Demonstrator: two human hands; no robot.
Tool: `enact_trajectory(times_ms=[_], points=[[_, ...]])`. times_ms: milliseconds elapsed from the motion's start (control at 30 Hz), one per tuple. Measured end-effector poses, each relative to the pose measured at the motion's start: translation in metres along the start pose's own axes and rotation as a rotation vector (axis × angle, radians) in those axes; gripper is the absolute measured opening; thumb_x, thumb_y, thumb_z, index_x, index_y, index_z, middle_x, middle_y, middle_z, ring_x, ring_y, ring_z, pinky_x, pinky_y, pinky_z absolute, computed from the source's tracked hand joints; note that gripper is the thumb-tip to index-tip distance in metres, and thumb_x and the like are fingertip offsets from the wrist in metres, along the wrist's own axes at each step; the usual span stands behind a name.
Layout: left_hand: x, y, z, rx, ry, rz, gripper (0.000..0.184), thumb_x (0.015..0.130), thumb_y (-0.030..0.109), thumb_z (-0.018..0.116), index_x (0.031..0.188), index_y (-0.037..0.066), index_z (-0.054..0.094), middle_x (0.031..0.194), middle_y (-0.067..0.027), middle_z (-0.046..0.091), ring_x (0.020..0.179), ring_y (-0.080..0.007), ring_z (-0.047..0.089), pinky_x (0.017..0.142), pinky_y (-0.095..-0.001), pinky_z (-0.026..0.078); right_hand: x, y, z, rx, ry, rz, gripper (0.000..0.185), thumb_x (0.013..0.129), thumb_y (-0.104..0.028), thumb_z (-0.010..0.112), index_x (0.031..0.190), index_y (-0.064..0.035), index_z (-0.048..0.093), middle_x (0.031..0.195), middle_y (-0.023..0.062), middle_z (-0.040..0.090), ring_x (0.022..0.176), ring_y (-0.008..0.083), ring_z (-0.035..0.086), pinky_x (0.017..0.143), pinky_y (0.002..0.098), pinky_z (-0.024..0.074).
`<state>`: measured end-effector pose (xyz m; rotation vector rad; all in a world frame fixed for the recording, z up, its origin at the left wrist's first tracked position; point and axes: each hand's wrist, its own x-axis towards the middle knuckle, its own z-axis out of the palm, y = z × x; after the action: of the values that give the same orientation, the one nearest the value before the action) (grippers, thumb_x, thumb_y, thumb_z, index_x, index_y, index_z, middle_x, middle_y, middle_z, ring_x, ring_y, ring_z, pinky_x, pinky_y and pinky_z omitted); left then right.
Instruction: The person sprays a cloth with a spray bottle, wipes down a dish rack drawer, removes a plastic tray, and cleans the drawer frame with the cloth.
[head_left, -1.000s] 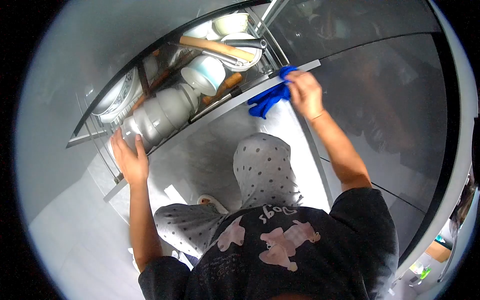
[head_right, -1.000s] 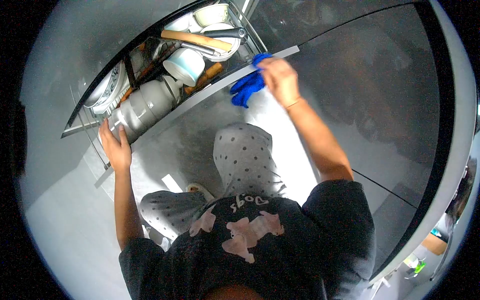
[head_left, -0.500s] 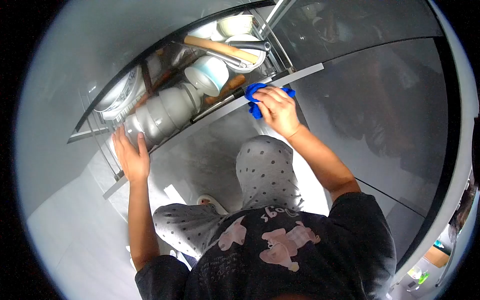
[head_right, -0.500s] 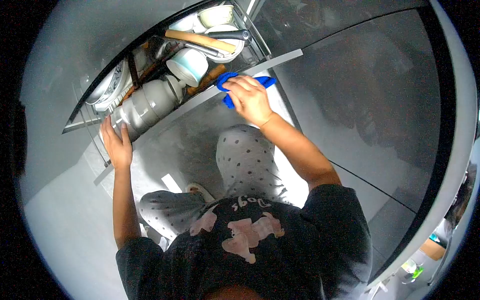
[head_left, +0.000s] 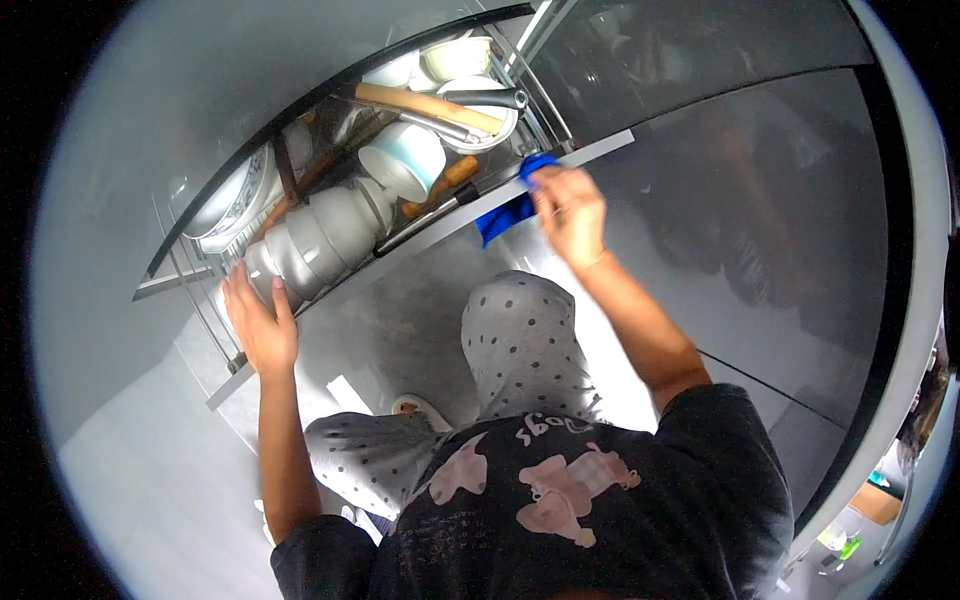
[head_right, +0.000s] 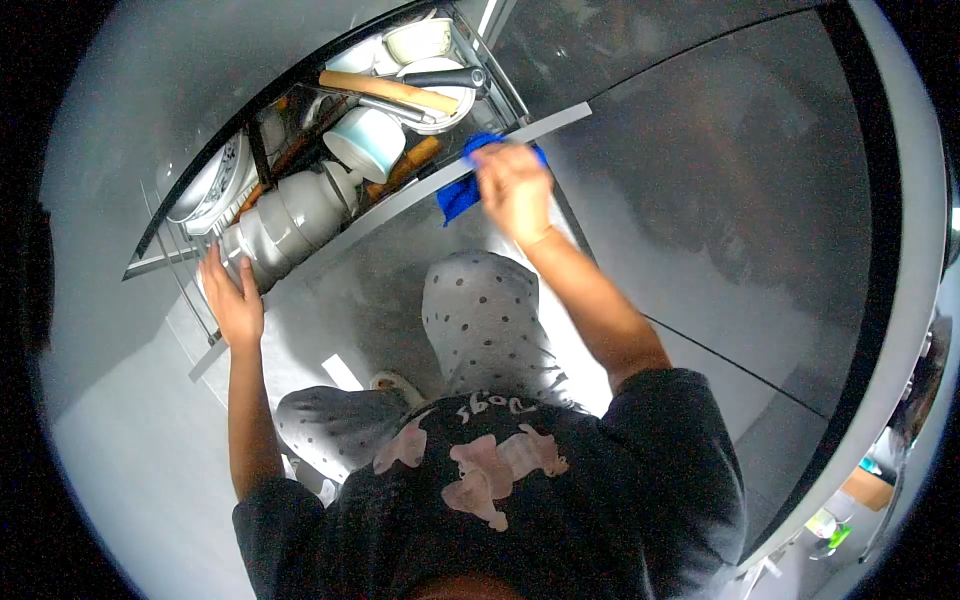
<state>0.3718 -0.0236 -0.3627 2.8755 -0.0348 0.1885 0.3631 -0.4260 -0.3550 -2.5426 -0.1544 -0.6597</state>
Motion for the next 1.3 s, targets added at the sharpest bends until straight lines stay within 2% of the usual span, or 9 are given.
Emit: enact_trajectory(times_ms=[267, 433, 533, 667, 867, 967, 1000, 1100, 1300], points=[[0.0, 0.004, -0.002, 0.002, 0.016, 0.005, 0.054, 0.093, 0.032, 0.048, 0.134, -0.001, 0.037, 0.135, -0.0219, 0.041, 0.132, -0.0409, 0.028, 0.108, -0.0458, 0.023, 0.006, 0.02, -0.005, 0.033, 0.041, 0.166, 0.015, 0.074, -0.004, 0.065, 0.089, -0.0066, 0.067, 0.089, 0.0116, 0.067, 0.083, 0.0287, 0.063, 0.075, 0.037, 0.0512], [0.001, 0.0, -0.001, 0.003, 0.02, 0.005, 0.054, 0.093, 0.032, 0.049, 0.134, -0.001, 0.038, 0.136, -0.0211, 0.04, 0.132, -0.0403, 0.028, 0.108, -0.0458, 0.023, 0.011, 0.015, -0.007, 0.006, -0.046, -0.069, 0.015, 0.072, -0.005, 0.068, 0.087, -0.0062, 0.067, 0.081, 0.0117, 0.066, 0.074, 0.0292, 0.063, 0.073, 0.0381, 0.0503], [0.001, 0.001, -0.002, -0.006, 0.024, -0.02, 0.053, 0.093, 0.032, 0.048, 0.134, -0.001, 0.038, 0.136, -0.0207, 0.04, 0.132, -0.0399, 0.028, 0.108, -0.0457, 0.023, 0.014, 0.047, -0.024, 0.104, -0.031, 0.312, 0.009, 0.082, -0.008, 0.064, 0.09, -0.0036, 0.065, 0.078, 0.0109, 0.066, 0.068, 0.0223, 0.062, 0.069, 0.0318, 0.0487], [0.001, 0.0, -0.001, -0.013, 0.034, -0.019, 0.053, 0.094, 0.033, 0.047, 0.134, 0.0, 0.038, 0.137, -0.0198, 0.039, 0.133, -0.0394, 0.027, 0.109, -0.0455, 0.023, 0.015, 0.056, -0.042, 1.17, -0.056, 0.814, 0.016, 0.096, -0.013, 0.047, 0.107, -0.0029, 0.054, 0.096, 0.0038, 0.062, 0.089, 0.0121, 0.057, 0.084, 0.0275, 0.0432], [0.002, -0.003, -0.001, -0.021, 0.026, -0.021, 0.051, 0.093, 0.032, 0.047, 0.134, 0.002, 0.039, 0.137, -0.0195, 0.04, 0.133, -0.0394, 0.027, 0.109, -0.0456, 0.023, 0.017, 0.06, -0.05, 1.328, -0.104, 0.877, 0.018, 0.096, -0.013, 0.047, 0.11, -0.0025, 0.051, 0.097, 0.005, 0.061, 0.091, 0.013, 0.057, 0.085, 0.0273, 0.044], [0.003, -0.002, -0.002, -0.025, 0.008, -0.045, 0.051, 0.093, 0.032, 0.047, 0.133, 0.002, 0.04, 0.137, -0.0192, 0.04, 0.133, -0.0392, 0.026, 0.109, -0.0456, 0.023, 0.01, 0.058, -0.044, 1.13, -0.177, 0.588, 0.02, 0.095, -0.012, 0.049, 0.112, -0.0009, 0.05, 0.097, 0.0049, 0.062, 0.087, 0.01, 0.057, 0.077, 0.0239, 0.0458], [0.004, -0.002, -0.003, -0.018, 0.007, -0.056, 0.051, 0.093, 0.032, 0.047, 0.133, 0.002, 0.04, 0.137, -0.0192, 0.04, 0.133, -0.0392, 0.026, 0.109, -0.0456, 0.023, -0.005, 0.07, -0.031, 0.95, -0.196, 0.593, 0.02, 0.092, -0.011, 0.055, 0.108, 0.0003, 0.055, 0.097, 0.0087, 0.063, 0.088, 0.0171, 0.06, 0.078, 0.0294, 0.0464], [0.003, -0.001, -0.003, -0.02, 0.002, -0.051, 0.05, 0.093, 0.031, 0.047, 0.133, 0.002, 0.04, 0.136, -0.0196, 0.04, 0.133, -0.0392, 0.027, 0.109, -0.0455, 0.023, -0.002, 0.049, -0.026, 0.096, -0.17, -0.019, 0.016, 0.082, -0.009, 0.063, 0.097, -0.0041, 0.065, 0.099, 0.0154, 0.063, 0.092, 0.0343, 0.059, 0.089, 0.0445, 0.0403], [0.005, 0.0, -0.002, 0.007, -0.006, -0.02, 0.048, 0.094, 0.029, 0.045, 0.134, 0.002, 0.039, 0.136, -0.0191, 0.042, 0.131, -0.0413, 0.029, 0.109, -0.045, 0.023, 0.001, 0.021, -0.007, 0.04, -0.349, -0.305, 0.02, 0.077, -0.01, 0.059, 0.095, -0.0113, 0.067, 0.1, 0.0045, 0.066, 0.096, 0.0207, 0.062, 0.093, 0.0431, 0.0406]])
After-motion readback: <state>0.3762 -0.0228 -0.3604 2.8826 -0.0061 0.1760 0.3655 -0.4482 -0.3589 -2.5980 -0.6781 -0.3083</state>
